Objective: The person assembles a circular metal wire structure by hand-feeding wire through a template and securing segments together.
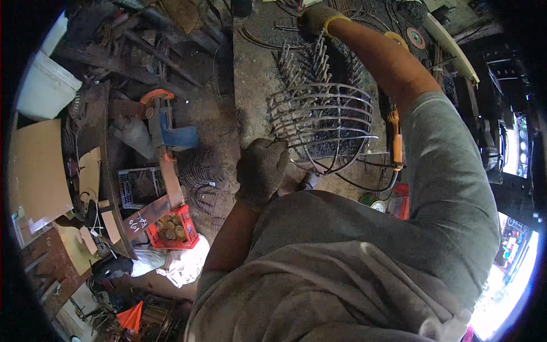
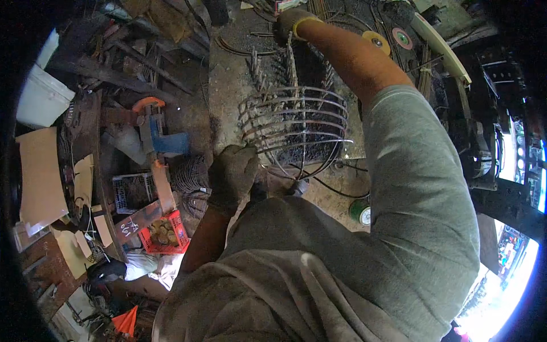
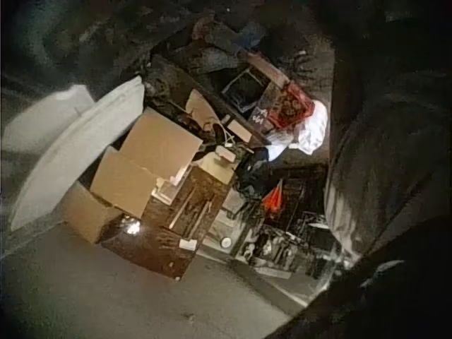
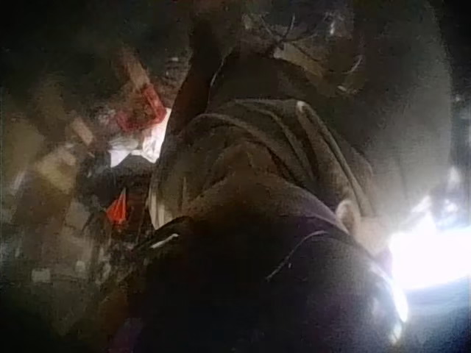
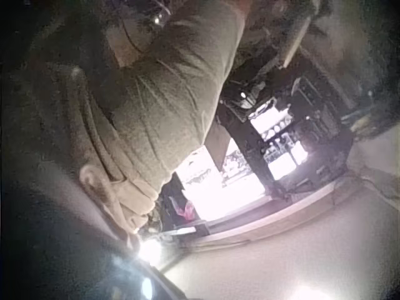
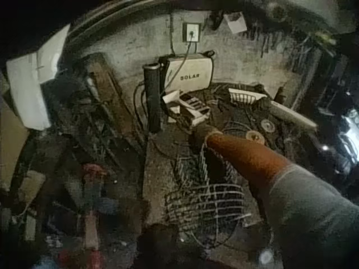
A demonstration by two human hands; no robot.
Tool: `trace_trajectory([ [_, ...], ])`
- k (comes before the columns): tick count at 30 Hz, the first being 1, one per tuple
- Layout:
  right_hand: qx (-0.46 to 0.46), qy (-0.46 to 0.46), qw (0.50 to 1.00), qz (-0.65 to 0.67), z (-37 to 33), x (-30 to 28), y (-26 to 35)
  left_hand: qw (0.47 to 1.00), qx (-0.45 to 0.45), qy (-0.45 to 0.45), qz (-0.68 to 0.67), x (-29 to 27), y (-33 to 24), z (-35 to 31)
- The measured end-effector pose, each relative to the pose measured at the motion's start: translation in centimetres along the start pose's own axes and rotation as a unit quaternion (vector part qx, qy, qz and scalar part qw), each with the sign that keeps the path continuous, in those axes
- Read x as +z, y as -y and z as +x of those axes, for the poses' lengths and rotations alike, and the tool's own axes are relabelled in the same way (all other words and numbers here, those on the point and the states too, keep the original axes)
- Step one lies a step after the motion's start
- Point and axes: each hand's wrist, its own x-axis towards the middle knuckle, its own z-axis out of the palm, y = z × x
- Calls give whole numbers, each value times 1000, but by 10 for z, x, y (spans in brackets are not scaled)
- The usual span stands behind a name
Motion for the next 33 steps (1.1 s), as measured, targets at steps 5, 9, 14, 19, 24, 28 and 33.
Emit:
trace_trajectory([
  [5,63,126,990,16,-33,-76,34,999,26,22,-12,8,11,-3],
  [9,66,174,982,-2,-31,-66,23,998,40,-38,-3,15,11,-5],
  [14,-37,45,997,-48,-7,-1,-12,996,63,-62,29,20,16,-5],
  [19,-23,19,999,-43,-7,-15,-13,996,64,-65,19,24,22,-8],
  [24,22,-94,995,-4,-54,-81,-19,997,62,-51,22,18,14,-7],
  [28,170,-202,817,514,-202,-166,59,986,105,-126,37,26,20,-8],
  [33,231,-257,785,514,-326,-125,147,985,92,-90,112,32,29,-10],
])
